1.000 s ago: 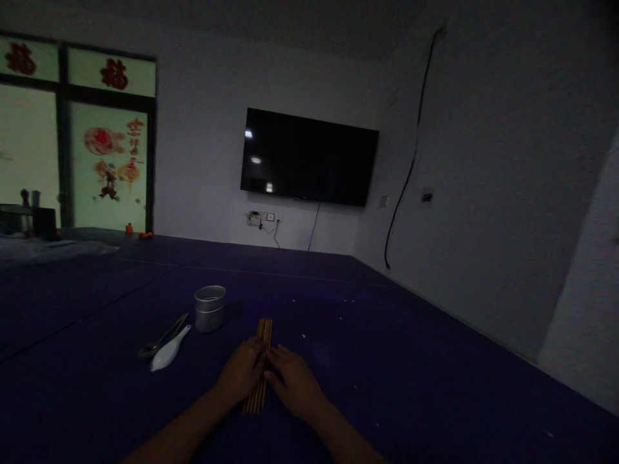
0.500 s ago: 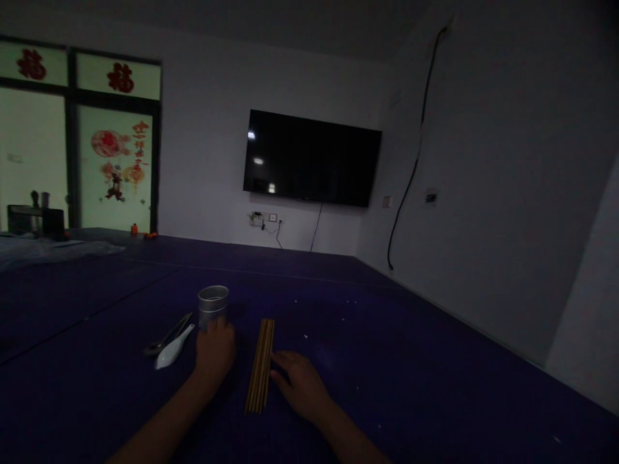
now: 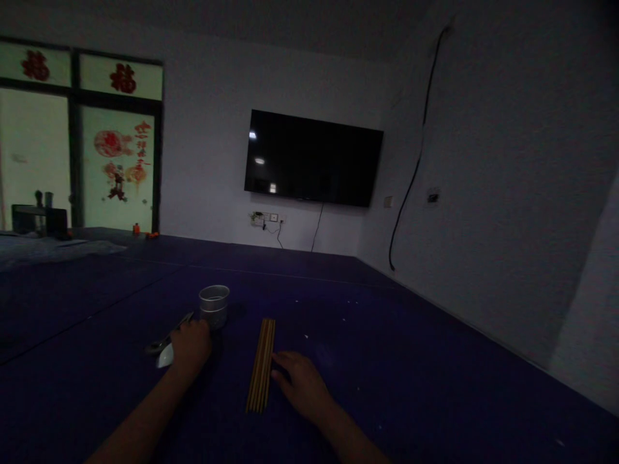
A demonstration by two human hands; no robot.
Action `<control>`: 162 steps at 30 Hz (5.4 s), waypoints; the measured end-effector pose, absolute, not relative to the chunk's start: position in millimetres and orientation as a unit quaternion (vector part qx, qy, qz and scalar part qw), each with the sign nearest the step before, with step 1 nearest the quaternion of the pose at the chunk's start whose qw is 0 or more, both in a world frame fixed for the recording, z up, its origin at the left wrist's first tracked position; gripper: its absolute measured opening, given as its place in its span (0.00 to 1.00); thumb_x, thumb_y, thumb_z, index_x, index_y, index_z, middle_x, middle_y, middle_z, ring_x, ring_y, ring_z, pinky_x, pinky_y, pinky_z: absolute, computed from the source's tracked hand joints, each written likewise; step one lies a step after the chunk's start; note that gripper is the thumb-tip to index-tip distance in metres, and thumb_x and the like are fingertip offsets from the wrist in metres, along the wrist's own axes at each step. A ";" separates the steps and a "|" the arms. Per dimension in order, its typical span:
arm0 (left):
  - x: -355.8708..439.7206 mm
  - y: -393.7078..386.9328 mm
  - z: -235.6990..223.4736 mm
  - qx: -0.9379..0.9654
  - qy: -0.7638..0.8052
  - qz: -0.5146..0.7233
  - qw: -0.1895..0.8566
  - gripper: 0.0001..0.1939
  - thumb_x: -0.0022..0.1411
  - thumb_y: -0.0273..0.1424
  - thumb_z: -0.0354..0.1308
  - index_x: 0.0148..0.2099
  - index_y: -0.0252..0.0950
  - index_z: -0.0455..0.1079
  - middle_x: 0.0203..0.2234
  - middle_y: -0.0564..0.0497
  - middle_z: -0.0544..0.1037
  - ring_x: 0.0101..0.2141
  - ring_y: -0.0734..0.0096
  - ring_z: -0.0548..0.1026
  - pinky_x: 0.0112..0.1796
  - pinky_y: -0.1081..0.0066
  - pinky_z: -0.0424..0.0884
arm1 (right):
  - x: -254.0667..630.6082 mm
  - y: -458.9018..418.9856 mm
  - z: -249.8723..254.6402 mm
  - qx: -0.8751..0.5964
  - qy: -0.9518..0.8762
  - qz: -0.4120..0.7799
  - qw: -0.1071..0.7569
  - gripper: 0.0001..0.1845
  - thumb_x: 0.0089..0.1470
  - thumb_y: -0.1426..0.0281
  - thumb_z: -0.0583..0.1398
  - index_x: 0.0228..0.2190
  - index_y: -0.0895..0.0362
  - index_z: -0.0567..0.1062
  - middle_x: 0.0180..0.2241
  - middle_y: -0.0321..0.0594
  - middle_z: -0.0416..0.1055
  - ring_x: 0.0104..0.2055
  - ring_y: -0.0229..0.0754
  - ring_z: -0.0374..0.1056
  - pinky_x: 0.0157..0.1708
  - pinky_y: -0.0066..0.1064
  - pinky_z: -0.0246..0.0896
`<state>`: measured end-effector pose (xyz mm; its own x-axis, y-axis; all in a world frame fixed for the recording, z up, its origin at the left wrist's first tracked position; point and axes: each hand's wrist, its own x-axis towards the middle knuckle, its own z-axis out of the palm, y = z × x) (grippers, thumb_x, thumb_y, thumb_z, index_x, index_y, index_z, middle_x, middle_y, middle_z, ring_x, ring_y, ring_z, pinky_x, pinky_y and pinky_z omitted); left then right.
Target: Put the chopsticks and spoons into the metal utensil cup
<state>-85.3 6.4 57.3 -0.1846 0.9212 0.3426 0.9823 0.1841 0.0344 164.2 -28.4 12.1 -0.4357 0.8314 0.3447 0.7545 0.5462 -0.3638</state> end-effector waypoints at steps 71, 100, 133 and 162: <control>6.0 -26.7 26.1 -0.859 -0.137 -0.464 0.167 0.30 0.67 0.25 0.44 0.68 0.36 0.39 0.41 0.43 0.75 0.41 0.68 0.74 0.40 0.69 0.74 | 157.8 -36.3 22.1 -0.394 -0.853 0.045 0.341 0.17 0.51 0.77 0.55 0.43 0.56 0.74 0.41 0.42 0.74 0.45 0.44 0.68 0.46 0.35 0.60; -23.1 -16.9 20.3 -0.879 -0.306 -0.360 0.063 0.16 0.65 0.30 0.47 0.53 0.39 0.67 0.44 0.45 0.76 0.47 0.62 0.72 0.47 0.60 0.70 | 168.8 -32.5 19.2 -0.511 -0.714 0.033 0.477 0.16 0.63 0.62 0.46 0.29 0.54 0.66 0.25 0.37 0.70 0.27 0.40 0.66 0.27 0.28 0.54; -20.9 -17.7 14.6 -0.901 -0.354 -0.252 0.000 0.17 0.63 0.28 0.46 0.53 0.39 0.67 0.53 0.46 0.71 0.53 0.63 0.68 0.53 0.62 0.66 | 167.8 -22.0 2.2 -0.528 -0.775 -0.029 0.346 0.17 0.63 0.67 0.49 0.26 0.56 0.71 0.29 0.42 0.72 0.36 0.43 0.66 0.39 0.33 0.56; -20.8 -14.5 8.4 -0.901 -0.343 -0.267 0.011 0.18 0.63 0.28 0.46 0.54 0.38 0.66 0.53 0.45 0.71 0.53 0.62 0.68 0.53 0.60 0.66 | 171.2 -18.4 -8.0 -0.547 -0.754 -0.078 0.355 0.19 0.61 0.63 0.51 0.28 0.56 0.77 0.48 0.50 0.69 0.59 0.56 0.56 0.52 0.51 0.55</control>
<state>-20.8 -14.5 8.4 0.6227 0.6113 0.4884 0.6233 -0.7649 0.1626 171.2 -18.4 -8.0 -0.1499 0.7694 0.6209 0.8797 0.3904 -0.2714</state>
